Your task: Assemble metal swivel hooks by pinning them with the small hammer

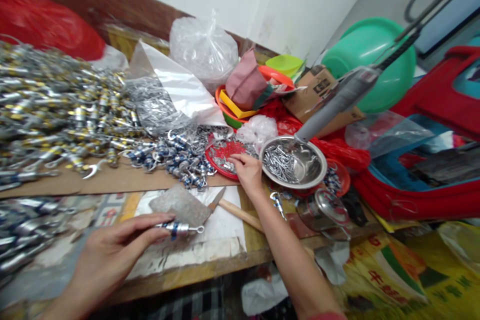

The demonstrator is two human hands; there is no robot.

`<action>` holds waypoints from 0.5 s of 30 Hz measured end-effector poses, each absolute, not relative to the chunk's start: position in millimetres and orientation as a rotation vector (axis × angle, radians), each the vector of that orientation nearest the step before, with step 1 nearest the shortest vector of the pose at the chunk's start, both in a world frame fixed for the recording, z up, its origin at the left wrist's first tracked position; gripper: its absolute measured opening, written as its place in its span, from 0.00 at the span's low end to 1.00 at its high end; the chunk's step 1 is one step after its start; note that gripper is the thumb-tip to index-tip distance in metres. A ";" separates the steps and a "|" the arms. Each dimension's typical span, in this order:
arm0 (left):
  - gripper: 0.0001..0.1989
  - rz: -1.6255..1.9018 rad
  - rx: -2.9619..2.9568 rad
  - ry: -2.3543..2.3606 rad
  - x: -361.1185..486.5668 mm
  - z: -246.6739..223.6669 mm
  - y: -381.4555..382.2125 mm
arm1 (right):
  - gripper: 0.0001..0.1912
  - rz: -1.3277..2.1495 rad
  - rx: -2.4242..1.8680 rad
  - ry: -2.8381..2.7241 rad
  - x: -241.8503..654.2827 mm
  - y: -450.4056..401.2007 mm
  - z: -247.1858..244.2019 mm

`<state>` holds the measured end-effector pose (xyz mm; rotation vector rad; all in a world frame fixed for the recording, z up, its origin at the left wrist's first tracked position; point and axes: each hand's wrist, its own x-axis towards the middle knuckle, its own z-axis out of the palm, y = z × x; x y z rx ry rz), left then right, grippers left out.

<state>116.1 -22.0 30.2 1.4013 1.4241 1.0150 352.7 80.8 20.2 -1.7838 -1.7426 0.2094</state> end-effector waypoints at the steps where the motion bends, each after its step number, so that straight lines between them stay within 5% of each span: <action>1: 0.06 1.014 1.394 1.427 117.6 30.1 -22.7 | 0.12 0.256 -1.745 -1.709 342.1 66.8 23.5; 7: 0.19 1.140 1.137 1.266 127.8 23.6 -27.2 | 0.06 0.856 -1.213 -1.426 276.5 -14.2 39.1; 15: 0.16 1.100 1.345 1.362 122.0 25.8 -31.4 | 0.16 1.270 -1.139 -1.036 263.3 -25.6 41.5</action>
